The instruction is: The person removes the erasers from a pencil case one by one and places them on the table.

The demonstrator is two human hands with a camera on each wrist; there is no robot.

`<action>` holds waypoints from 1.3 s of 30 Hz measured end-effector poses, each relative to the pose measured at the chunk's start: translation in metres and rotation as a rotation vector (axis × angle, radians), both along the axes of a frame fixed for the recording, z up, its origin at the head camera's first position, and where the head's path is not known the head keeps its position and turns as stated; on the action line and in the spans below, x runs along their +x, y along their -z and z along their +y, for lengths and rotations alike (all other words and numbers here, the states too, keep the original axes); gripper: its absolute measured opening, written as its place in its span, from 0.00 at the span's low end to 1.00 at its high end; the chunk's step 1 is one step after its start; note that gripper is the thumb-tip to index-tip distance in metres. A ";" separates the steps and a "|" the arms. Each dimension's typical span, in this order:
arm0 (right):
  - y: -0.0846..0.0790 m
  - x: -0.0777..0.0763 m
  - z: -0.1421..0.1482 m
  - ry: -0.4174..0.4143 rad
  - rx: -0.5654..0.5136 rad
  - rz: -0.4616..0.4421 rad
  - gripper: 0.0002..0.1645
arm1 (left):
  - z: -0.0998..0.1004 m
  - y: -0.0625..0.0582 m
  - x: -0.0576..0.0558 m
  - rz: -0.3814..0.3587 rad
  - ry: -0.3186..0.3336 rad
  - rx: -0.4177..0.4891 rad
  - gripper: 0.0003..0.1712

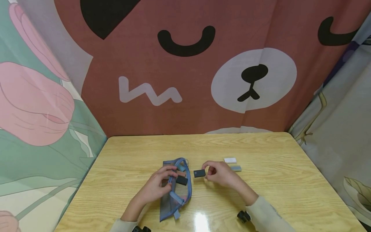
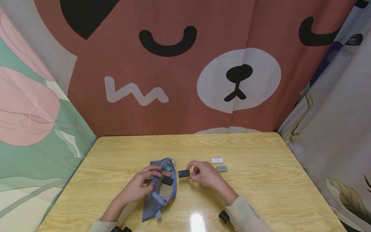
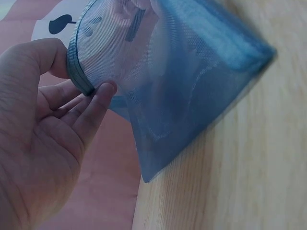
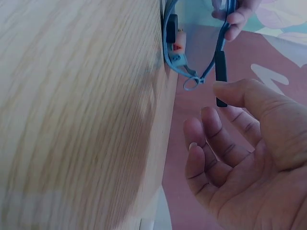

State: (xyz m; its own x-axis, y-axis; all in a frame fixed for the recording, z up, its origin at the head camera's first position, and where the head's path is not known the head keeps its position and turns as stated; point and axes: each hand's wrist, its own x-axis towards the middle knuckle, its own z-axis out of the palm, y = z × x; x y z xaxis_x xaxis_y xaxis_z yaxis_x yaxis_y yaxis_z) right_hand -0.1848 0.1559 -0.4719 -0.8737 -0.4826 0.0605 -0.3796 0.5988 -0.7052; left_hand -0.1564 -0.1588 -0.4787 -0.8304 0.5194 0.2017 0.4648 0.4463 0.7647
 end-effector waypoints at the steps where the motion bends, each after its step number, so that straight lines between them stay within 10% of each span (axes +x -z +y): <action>1: 0.000 0.000 0.002 0.003 -0.001 0.002 0.14 | 0.000 0.000 0.000 -0.001 0.000 -0.001 0.18; 39: 0.001 0.012 0.073 0.109 0.001 0.032 0.14 | 0.001 -0.002 0.001 -0.001 0.016 -0.009 0.17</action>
State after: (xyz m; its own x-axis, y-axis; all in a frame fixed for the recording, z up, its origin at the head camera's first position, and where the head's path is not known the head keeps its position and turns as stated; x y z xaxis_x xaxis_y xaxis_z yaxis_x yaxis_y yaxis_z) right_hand -0.1732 0.2291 -0.4729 -0.9187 -0.3847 0.0892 -0.3347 0.6385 -0.6930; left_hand -0.1557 -0.1583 -0.4768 -0.8223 0.5341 0.1963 0.4714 0.4462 0.7607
